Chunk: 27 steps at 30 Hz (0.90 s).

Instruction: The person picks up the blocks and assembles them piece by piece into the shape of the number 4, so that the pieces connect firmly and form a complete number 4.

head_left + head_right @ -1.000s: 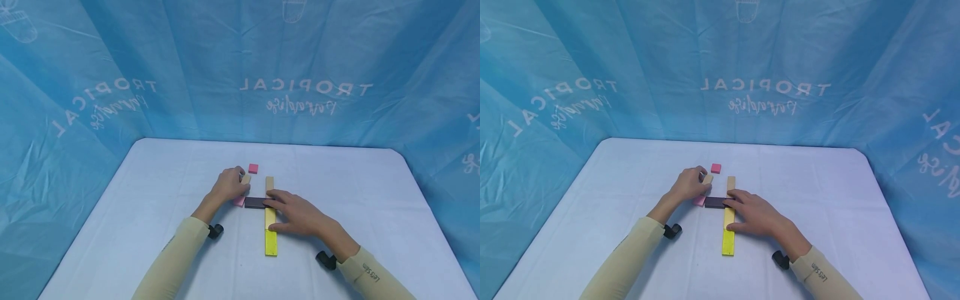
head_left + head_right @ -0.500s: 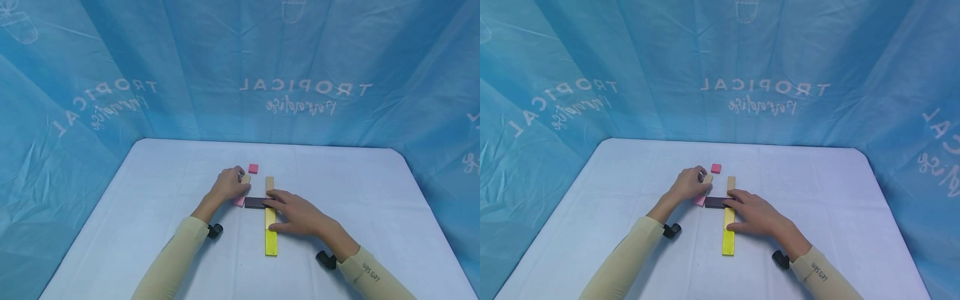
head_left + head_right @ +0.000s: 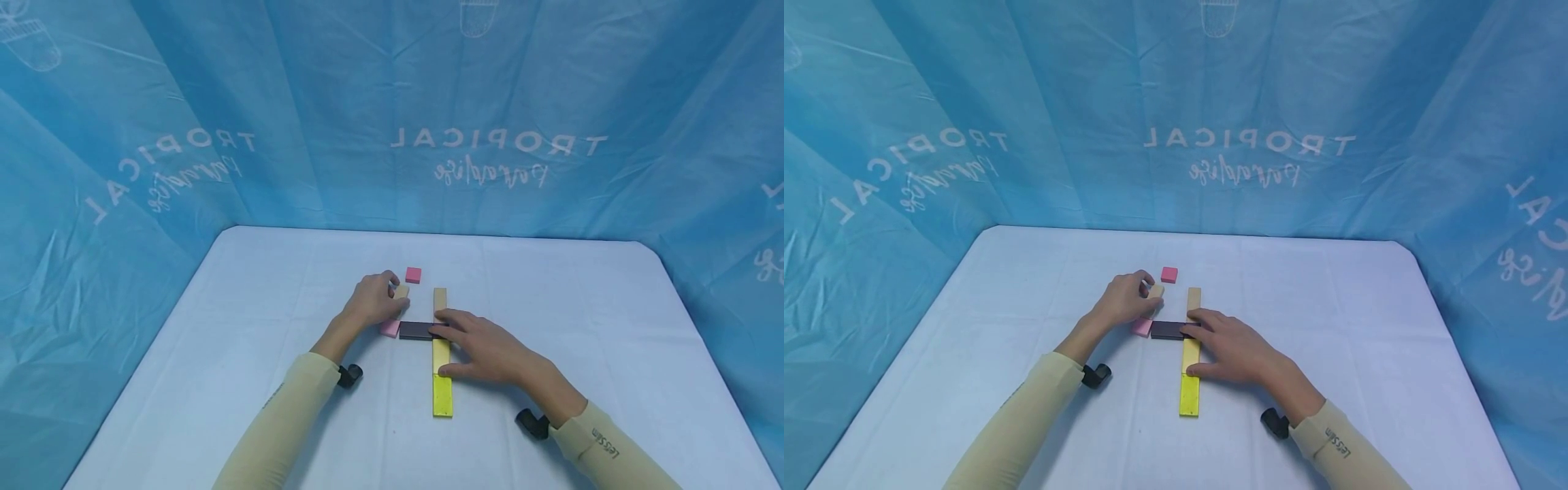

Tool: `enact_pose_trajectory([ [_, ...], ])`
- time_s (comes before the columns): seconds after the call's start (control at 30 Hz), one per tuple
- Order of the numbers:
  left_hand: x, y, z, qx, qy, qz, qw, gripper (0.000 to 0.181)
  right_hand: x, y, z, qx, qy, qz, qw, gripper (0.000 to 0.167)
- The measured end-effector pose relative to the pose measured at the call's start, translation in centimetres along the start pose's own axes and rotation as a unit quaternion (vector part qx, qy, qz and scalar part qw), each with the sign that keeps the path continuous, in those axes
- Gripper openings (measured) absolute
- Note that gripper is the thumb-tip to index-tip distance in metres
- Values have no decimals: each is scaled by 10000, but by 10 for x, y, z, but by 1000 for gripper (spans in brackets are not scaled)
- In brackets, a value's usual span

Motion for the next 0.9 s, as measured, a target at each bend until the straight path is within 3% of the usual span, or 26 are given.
enact_pose_trajectory([
  [0.9, 0, -3, 3, 112, -71, 42, 9999, 40, -1, -1, 1, 27, 139, 89, 9999, 76],
])
Point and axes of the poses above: each hand's wrist, its own x-axis towards the middle knuckle, its own y-axis out of the back of the hand, z = x × y, the point moved 4 cm from there along x, towards the middle knuckle
